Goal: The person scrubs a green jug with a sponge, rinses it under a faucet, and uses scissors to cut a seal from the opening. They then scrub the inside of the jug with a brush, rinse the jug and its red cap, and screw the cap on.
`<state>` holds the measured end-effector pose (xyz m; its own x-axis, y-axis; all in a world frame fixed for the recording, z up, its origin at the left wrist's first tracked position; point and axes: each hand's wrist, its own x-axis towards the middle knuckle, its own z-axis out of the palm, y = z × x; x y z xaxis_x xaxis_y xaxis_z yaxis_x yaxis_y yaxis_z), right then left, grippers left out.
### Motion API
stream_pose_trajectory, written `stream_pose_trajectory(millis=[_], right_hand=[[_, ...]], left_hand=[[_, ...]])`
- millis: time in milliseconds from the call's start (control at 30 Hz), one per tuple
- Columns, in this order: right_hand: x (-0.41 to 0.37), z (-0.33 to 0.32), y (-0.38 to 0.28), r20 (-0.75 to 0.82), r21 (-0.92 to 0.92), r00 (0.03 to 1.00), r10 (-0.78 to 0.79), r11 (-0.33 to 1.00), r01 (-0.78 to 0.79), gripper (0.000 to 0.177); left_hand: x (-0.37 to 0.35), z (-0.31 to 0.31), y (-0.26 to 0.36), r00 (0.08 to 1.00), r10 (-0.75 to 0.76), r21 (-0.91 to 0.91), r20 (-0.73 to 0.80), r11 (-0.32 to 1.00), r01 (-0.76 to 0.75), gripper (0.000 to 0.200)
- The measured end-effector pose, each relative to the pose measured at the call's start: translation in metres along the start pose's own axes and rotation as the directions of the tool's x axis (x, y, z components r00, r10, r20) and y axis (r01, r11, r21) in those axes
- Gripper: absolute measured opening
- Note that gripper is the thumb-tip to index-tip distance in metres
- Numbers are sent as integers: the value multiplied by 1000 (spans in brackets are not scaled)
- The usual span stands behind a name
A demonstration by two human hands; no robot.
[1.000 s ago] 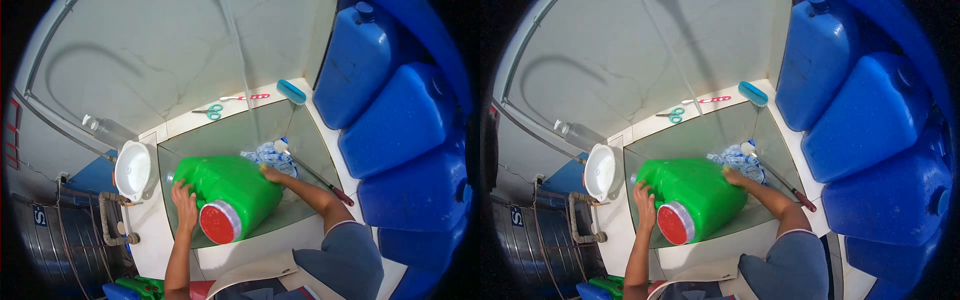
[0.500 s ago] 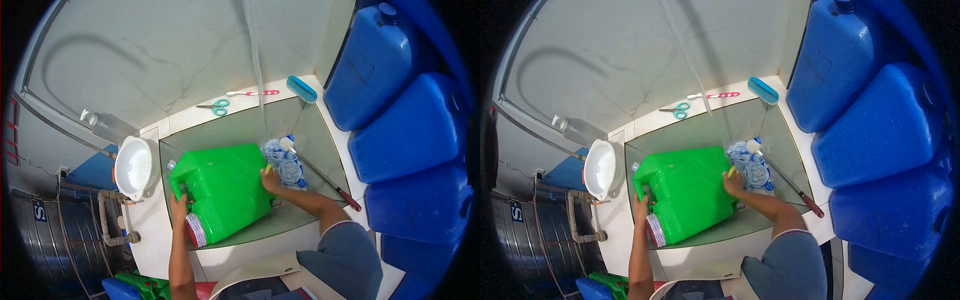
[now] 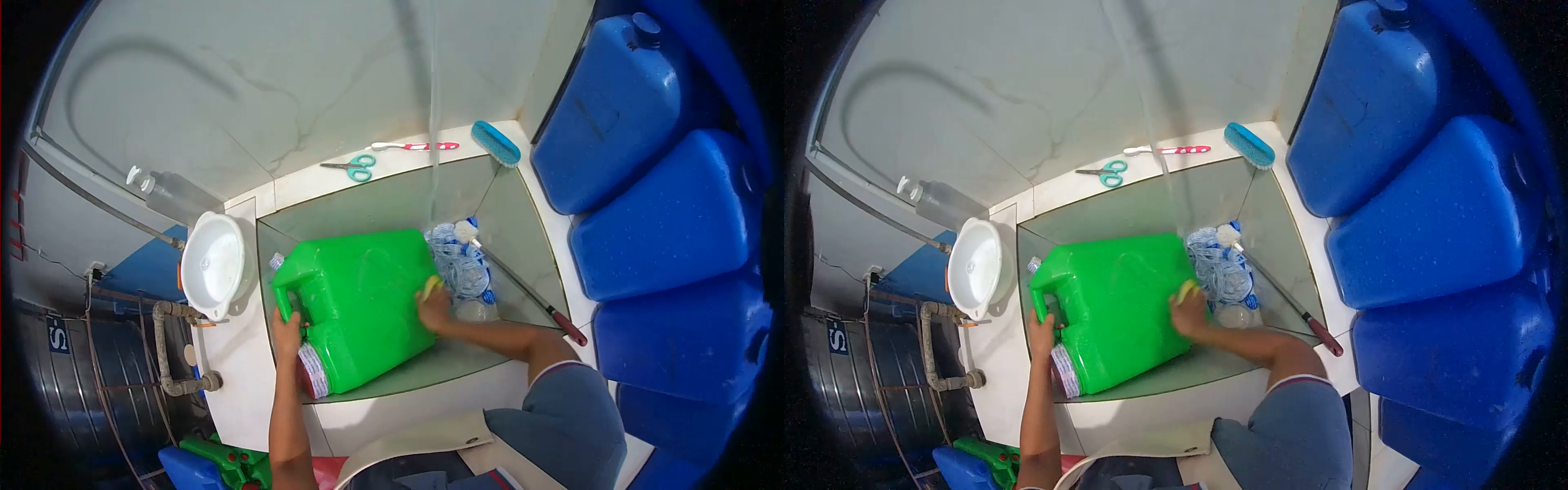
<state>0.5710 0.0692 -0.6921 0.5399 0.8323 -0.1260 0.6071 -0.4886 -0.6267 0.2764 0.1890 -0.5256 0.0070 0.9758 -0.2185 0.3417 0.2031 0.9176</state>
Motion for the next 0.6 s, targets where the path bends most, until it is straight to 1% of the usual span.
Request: stream_pose_trajectory(millis=[33, 67, 100, 133, 167, 233, 267, 300, 333, 367, 433, 467, 500, 533, 567, 600], right_hand=[[-28, -16, -31, 21, 19, 986, -167, 986, 166, 53], [-48, -41, -73, 3, 408, 948, -319, 866, 290, 49], [-54, -64, -116, -81, 727, 889, -450, 584, 362, 45], [-44, -78, -150, -183, 443, 748, -638, 626, 642, 41], [-25, -86, -176, -204, 104, 554, -807, 545, 832, 37], [41, -72, -195, -363, 121, 555, -748, 553, 824, 36], [73, -62, -185, -386, 320, 752, -535, 687, 653, 35], [97, -49, -159, -346, 506, 894, -285, 746, 433, 35], [109, -31, -106, -430, 220, 818, -381, 835, 505, 38], [103, -16, -68, -477, -85, 731, -489, 853, 515, 40], [42, 1, -54, -436, -66, 868, -236, 971, 231, 51], [9, -1, -61, -349, 21, 883, -314, 940, 342, 55], [-22, -11, -81, -260, 122, 883, -391, 894, 432, 59], [-37, -41, -119, -223, 119, 840, -495, 841, 528, 56], [-34, -78, -163, -192, 123, 779, -597, 773, 622, 53], [-20, -104, -197, -263, 39, 694, -670, 712, 701, 44]], left_hand=[[1, 2, -3, 1000, 11, -3, 3, 1000, -11, 31], [-4, 4, -3, 1000, 2, -3, 11, 1000, -2, 31], [-7, 6, 2, 1000, 19, 11, 19, 1000, -19, 31], [-9, 7, 12, 999, 41, 24, 19, 999, -41, 32], [-18, 13, 27, 996, 90, -10, 5, 996, -90, 32], [-22, 14, 35, 991, 130, -13, 42, 991, -130, 35], [-22, 14, 35, 988, 137, -8, 69, 991, -137, 37], [-23, 15, 36, 988, 141, -10, 64, 990, -141, 37], [-24, 17, 36, 992, 119, -15, 44, 993, -119, 37], [-22, 17, 38, 995, 98, -17, 26, 995, -98, 38], [-15, 17, 37, 993, 117, -59, 23, 992, -115, 38], [-17, 18, 33, 994, 108, -89, 25, 990, -106, 39], [-19, 20, 38, 995, 100, -90, 30, 991, -97, 39], [-23, 21, 49, 994, 91, -22, 57, 996, -90, 40], [-24, 23, 58, 993, 90, 44, 80, 995, -94, 40], [-23, 25, 59, 993, 92, 46, 76, 994, -95, 40]])
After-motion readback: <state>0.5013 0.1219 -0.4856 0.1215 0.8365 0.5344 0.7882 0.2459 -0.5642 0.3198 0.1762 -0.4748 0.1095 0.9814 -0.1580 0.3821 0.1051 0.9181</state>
